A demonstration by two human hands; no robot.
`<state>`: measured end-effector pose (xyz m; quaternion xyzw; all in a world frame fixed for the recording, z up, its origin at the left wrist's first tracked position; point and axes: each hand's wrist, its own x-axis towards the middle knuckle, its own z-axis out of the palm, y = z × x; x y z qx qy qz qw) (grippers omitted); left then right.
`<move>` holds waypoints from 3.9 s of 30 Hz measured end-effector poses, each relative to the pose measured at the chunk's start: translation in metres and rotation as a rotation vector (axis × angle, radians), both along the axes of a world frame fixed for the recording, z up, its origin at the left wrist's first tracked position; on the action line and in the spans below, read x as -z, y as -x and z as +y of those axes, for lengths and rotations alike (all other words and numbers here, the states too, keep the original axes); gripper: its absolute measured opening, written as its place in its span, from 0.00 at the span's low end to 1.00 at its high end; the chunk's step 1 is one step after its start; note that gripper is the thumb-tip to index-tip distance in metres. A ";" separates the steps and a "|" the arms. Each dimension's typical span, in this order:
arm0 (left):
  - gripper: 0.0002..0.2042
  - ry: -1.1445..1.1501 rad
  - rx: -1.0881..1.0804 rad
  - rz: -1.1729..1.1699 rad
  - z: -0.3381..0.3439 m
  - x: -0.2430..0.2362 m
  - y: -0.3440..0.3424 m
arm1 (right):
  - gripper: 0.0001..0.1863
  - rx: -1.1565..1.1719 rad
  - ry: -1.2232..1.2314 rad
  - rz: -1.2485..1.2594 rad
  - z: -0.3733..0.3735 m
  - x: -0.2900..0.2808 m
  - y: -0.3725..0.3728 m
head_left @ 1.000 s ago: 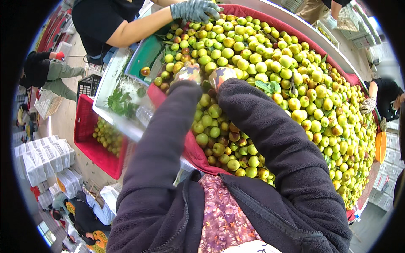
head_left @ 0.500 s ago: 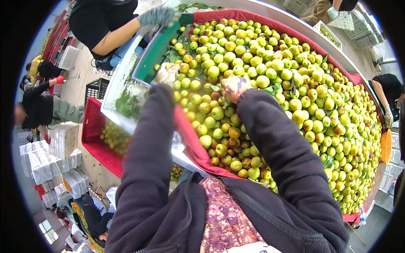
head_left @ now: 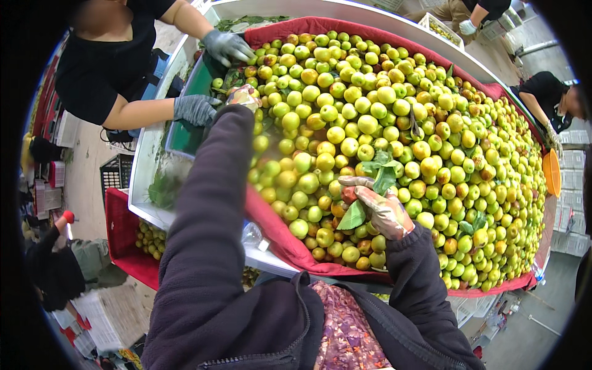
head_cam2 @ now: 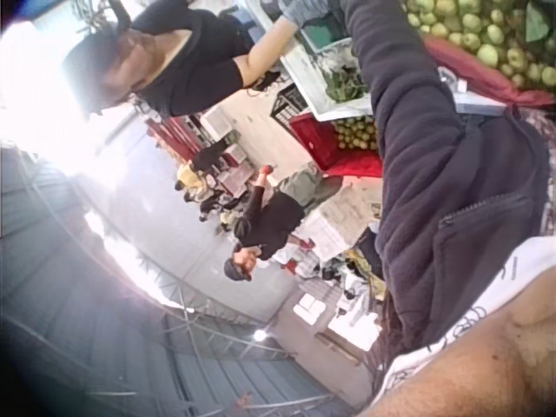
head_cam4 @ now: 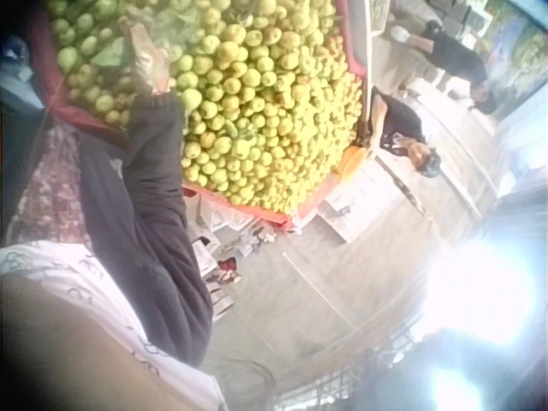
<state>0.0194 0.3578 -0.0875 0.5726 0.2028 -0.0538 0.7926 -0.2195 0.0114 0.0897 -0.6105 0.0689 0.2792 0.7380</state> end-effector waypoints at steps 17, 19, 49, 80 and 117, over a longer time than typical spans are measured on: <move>0.33 0.111 0.342 0.306 0.117 -0.140 0.466 | 0.14 -0.769 -0.264 0.095 0.201 -0.002 0.097; 0.34 -0.058 0.376 0.519 0.118 -0.114 0.500 | 0.14 -0.817 -0.116 0.258 0.214 0.008 0.108; 0.10 -0.760 0.546 -0.063 0.012 -0.033 0.042 | 0.21 1.033 0.645 0.180 -0.183 -0.085 0.403; 0.13 -0.949 0.938 -0.479 -0.120 -0.116 0.096 | 0.28 0.480 -0.079 0.033 0.024 -0.028 0.164; 0.21 0.751 0.531 0.137 -0.203 -0.162 0.320 | 0.20 0.451 0.713 -1.149 0.025 -0.016 0.125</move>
